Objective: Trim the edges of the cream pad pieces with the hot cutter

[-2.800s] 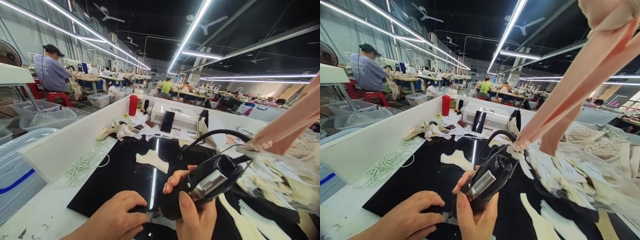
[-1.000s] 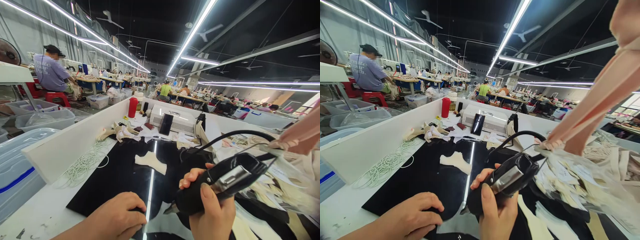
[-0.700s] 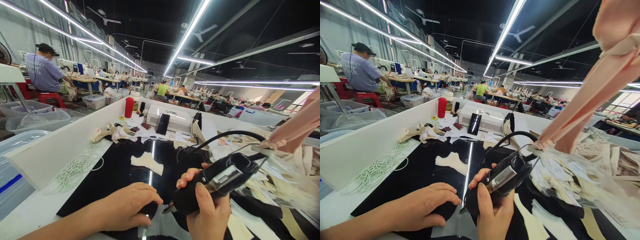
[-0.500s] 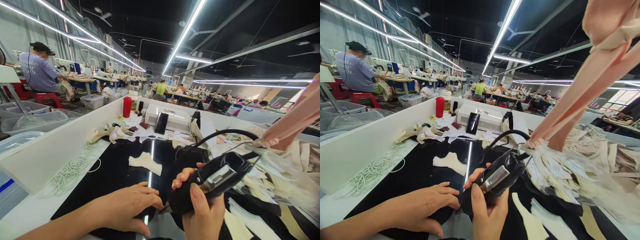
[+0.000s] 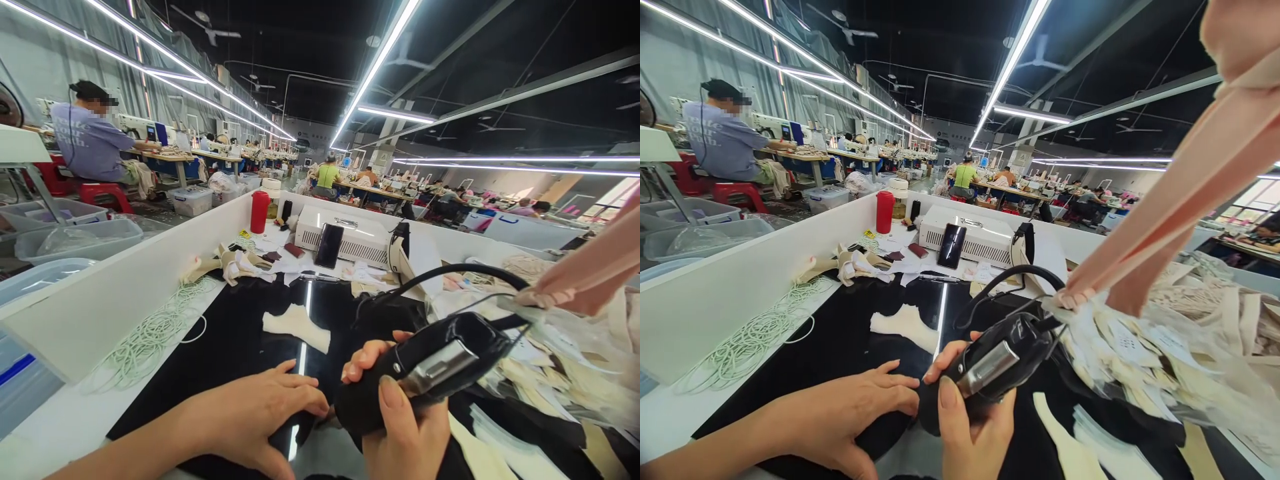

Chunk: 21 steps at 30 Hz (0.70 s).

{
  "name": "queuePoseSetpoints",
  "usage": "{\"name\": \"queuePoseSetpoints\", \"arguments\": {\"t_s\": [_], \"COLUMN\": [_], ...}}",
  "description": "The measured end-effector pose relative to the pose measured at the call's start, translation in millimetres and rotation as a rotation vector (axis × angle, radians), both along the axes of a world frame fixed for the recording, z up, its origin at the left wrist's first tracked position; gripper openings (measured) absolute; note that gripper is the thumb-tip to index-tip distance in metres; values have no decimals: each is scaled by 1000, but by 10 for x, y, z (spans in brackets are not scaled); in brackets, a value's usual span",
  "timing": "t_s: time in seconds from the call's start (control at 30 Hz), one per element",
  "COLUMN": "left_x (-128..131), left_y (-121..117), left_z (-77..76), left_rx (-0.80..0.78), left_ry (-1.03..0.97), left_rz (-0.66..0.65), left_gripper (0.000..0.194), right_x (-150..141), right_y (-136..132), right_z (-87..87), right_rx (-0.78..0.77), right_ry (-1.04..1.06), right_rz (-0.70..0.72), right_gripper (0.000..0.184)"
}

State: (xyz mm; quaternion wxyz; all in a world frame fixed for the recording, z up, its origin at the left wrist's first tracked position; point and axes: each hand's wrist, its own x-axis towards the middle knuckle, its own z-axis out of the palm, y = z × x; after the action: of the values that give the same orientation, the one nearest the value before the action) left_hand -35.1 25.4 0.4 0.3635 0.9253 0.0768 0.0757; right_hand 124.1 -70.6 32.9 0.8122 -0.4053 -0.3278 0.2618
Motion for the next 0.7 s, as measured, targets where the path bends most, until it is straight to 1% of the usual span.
{"name": "queuePoseSetpoints", "arguments": {"t_s": [0.2, 0.4, 0.57, 0.7], "left_x": [20, 46, 42, 40], "left_y": [24, 67, 66, 62], "left_z": [-8, -40, -89, -94], "left_rx": [-29, -75, -59, -49], "left_ry": [-13, 9, -3, -13], "left_rz": [-1, -21, -11, -8], "left_gripper": [74, 82, 82, 82], "right_x": [4, -62, -121, -125], "right_y": [-11, -48, -84, -77], "right_z": [-18, -8, -18, -26], "right_rx": [-18, 89, 52, 10], "right_ry": [-28, -6, 30, 39], "right_rz": [17, 79, 84, 71], "right_gripper": [34, 41, 43, 42]}}
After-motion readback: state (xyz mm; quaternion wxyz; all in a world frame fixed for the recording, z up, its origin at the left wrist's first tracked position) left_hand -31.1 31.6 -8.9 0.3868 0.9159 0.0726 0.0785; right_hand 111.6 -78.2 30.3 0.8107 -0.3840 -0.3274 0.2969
